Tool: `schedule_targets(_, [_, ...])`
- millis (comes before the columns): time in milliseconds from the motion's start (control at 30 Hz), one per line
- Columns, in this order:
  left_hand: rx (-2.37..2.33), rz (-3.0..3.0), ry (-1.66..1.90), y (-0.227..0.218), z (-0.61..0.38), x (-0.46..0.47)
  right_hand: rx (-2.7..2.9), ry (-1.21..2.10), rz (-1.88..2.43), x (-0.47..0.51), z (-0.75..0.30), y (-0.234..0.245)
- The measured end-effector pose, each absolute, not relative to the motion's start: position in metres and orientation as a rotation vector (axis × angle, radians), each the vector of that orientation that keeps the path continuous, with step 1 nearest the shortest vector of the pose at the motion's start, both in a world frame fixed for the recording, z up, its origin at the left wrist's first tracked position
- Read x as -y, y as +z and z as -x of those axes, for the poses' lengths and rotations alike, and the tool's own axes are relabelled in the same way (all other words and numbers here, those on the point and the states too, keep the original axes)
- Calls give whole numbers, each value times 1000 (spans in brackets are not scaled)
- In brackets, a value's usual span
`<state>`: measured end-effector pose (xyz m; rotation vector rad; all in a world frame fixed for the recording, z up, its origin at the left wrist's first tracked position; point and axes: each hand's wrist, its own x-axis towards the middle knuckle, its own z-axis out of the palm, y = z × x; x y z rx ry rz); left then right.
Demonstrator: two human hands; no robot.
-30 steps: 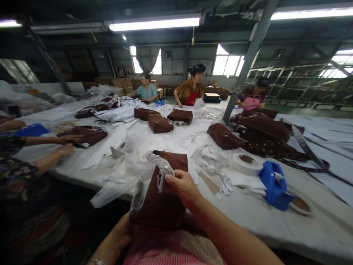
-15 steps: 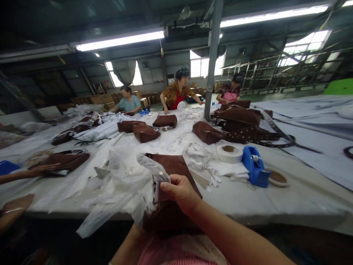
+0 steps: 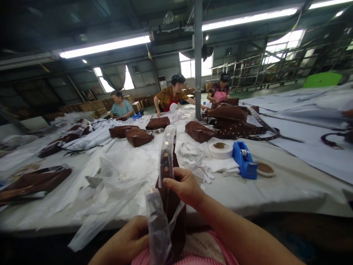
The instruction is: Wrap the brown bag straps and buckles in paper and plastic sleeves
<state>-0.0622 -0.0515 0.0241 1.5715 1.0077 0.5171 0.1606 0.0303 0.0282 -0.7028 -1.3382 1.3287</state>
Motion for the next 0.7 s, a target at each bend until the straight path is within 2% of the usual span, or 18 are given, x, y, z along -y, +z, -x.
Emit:
schedule_targets(33, [-1034, -1615, 532, 30, 73, 43, 1381, 1279, 707, -30, -161, 28])
schedule_targets(133, [-1272, -1621, 1130, 37, 92, 21, 1475, 1101, 761, -27, -160, 29])
schedule_targets(200, [-1226, -1611, 1307, 34, 84, 11, 1556, 935, 787, -24, -156, 30])
schedule_targets(367, [-876, -1634, 1227, 20, 38, 4, 1834, 645, 604, -17, -149, 23])
schedule_targets(500, [-838, -1364, 1178, 8, 28, -2, 1941, 514, 542, -15, -153, 10])
schedule_targets(633, [-825, -1132, 1130, -2, 26, -7, 2129, 236, 593, -17, -162, 6])
schedule_targets(700, [-860, -1081, 1163, -3, 23, -4, 2183, 270, 621, -21, -169, 9])
